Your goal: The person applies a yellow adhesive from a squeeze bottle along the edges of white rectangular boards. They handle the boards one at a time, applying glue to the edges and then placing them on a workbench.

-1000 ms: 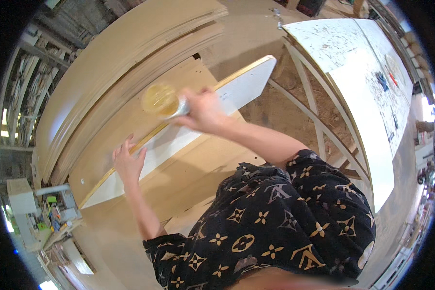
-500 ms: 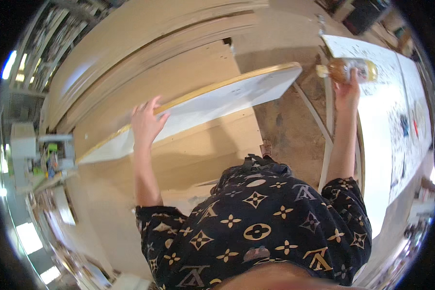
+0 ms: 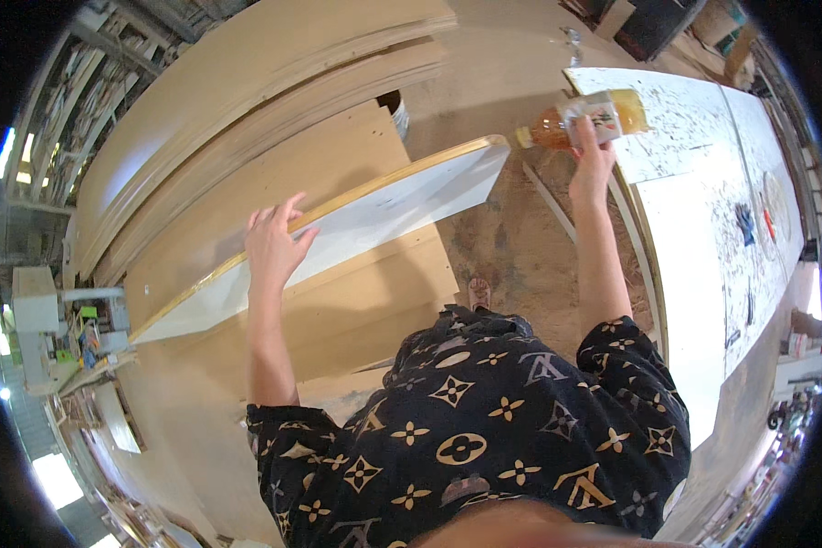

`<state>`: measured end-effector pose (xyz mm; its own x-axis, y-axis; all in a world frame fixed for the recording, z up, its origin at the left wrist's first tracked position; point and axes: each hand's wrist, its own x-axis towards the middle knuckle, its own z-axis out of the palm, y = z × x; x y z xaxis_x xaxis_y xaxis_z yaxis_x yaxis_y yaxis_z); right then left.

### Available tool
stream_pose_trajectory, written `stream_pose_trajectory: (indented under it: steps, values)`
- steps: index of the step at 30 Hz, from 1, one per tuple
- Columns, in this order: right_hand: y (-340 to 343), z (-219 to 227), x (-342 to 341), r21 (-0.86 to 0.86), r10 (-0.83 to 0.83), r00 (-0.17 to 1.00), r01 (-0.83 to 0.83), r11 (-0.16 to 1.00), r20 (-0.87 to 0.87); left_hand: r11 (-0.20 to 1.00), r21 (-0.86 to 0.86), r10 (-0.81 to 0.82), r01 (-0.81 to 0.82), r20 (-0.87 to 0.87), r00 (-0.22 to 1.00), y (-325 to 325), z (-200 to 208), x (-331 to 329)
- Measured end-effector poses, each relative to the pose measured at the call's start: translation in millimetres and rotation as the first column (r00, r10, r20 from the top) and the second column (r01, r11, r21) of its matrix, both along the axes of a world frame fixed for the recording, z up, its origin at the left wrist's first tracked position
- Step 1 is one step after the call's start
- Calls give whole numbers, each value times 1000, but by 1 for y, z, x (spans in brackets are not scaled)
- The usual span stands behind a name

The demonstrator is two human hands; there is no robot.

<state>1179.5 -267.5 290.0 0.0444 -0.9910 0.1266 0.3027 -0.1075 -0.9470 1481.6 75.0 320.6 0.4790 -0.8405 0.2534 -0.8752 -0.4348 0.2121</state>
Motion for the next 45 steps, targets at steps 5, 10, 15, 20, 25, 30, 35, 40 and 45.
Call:
stream_pose_trajectory:
  steps: [5, 10, 15, 20, 25, 30, 35, 40, 45]
  values:
    - [9, 10, 28, -235, 77, 997, -81, 969, -27, 999, 36, -29, 28, 35, 999, -14, 0, -5]
    - [17, 6, 39, -262, 61, 952, -143, 954, -300, 1000, 11, 3, -3, 13, 1000, 0, -7, 1]
    - [40, 28, 51, -249, 34, 918, -143, 958, -394, 1000, 25, 10, -11, 21, 1000, 1, -8, 3]
    - [57, 45, 70, -647, -232, 756, -310, 697, -612, 999, 21, 27, -27, 15, 1000, 1, -8, 1]
    - [31, 52, 49, -408, -105, 812, -173, 896, -574, 999, 38, 17, -17, -11, 1000, 1, -12, 2]
    - [61, 50, 65, -467, -25, 794, -332, 820, -607, 998, 63, 11, -9, -27, 1000, -4, -11, 0]
    - [68, 48, 67, -603, -244, 683, -352, 716, -689, 997, 71, -42, 41, 12, 999, -4, -11, -4]
    - [25, 36, 23, -358, -81, 813, -163, 919, -577, 994, 66, -90, 92, -33, 995, 7, -14, -3]
    - [23, 22, 3, -255, 39, 962, -111, 961, -270, 993, 92, -76, 80, -46, 996, 14, -12, 2]
